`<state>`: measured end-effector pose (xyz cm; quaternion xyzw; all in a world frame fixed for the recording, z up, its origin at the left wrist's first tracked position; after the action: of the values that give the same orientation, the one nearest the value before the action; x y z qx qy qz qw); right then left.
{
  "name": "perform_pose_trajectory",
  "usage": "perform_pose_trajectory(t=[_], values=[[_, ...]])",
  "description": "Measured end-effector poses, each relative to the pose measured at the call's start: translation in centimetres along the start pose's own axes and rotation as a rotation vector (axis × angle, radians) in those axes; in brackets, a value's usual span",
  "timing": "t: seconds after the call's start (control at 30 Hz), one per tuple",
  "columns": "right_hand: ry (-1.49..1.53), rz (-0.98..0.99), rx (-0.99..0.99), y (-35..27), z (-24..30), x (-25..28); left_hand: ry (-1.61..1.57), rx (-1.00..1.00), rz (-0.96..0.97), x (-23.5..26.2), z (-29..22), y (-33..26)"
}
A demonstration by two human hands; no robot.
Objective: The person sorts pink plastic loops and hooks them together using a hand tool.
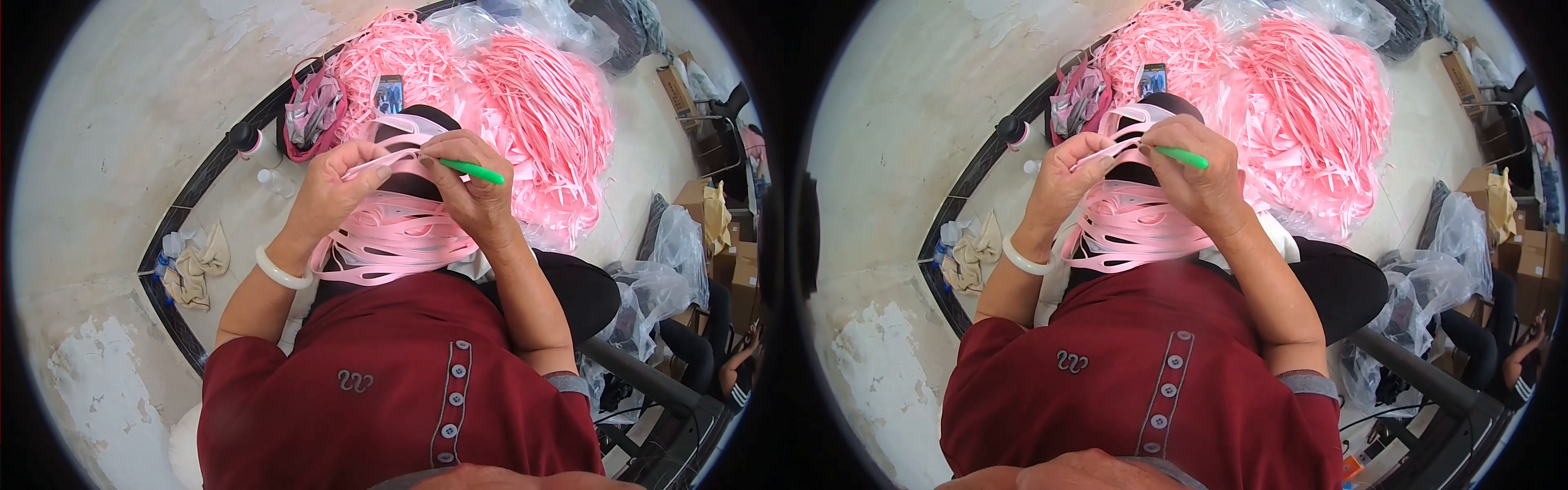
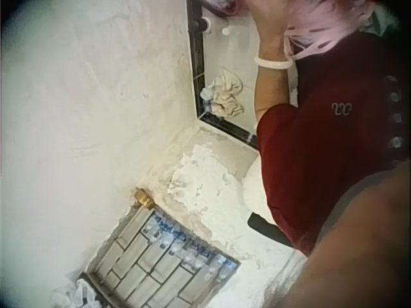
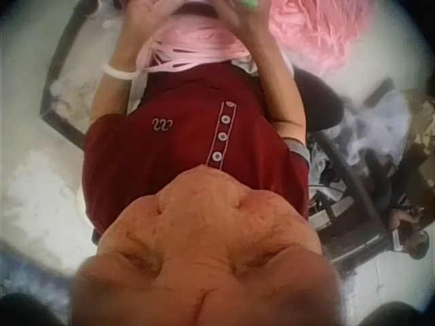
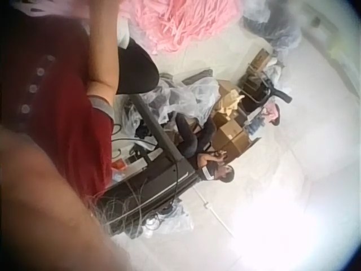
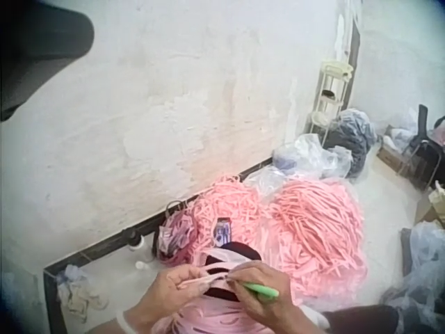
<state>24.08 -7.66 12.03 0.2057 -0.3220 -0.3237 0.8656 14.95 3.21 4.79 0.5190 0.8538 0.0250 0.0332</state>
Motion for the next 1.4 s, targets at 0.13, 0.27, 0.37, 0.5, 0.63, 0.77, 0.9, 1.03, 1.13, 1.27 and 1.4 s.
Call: perform_pose_trajectory(t=[0.13,0.27,0.37,0.5,0.63,0.77,0.9,1.03,1.13,1.27,1.4], values=[[0.07,0.024,-0.028,-0.1,0.3,0.4,0.011,-0.039,0.016,0.0,0.6,0.7],[0.286,-0.06,-0.183,-0.1,-1.4,3.0,0.038,-0.062,0.037,-0.5,0.1,1.1],[0.307,-0.021,-0.295,0.8,-1.9,3.4,-0.005,-0.048,0.018,-0.3,0.7,1.1],[0.083,0.099,-0.283,0.4,-2.9,0.8,-0.042,-0.023,0.023,-0.7,0.7,1.2],[-0.004,0.285,-0.427,-0.4,-4.6,-1.3,-0.114,-0.003,0.004,-0.7,1.0,1.2],[-0.016,0.326,-0.453,-0.8,-4.8,-1.9,0.034,-0.055,0.047,-0.9,1.2,1.3],[0.016,0.254,-0.418,-0.8,-4.1,-1.7,0.131,-0.18,0.022,-1.8,0.2,1.8],[-0.166,0.144,-0.255,-0.5,-2.8,-1.1,0.333,-0.195,0.048,-1.9,0.0,2.0],[-0.324,0.05,-0.27,-0.5,-4.0,-0.2,0.366,-0.196,0.192,-3.0,-0.2,1.1],[-0.275,0.007,-0.253,-0.2,-4.1,0.5,0.292,-0.183,0.295,-3.6,-0.6,0.6],[0.014,-0.052,-0.364,-0.9,-4.1,1.6,0.013,0.006,0.23,-3.0,0.9,0.8]])
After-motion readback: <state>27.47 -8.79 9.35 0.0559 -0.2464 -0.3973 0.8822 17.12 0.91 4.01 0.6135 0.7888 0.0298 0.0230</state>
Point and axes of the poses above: each hand's wrist, its own y-axis towards the middle knuckle, its own x-axis out of the back of the hand, z = x × y, the point moved 10 cm from there along y, towards the middle knuckle, and after that the axes turned 7 degrees about -x, right-handed, at the moved point
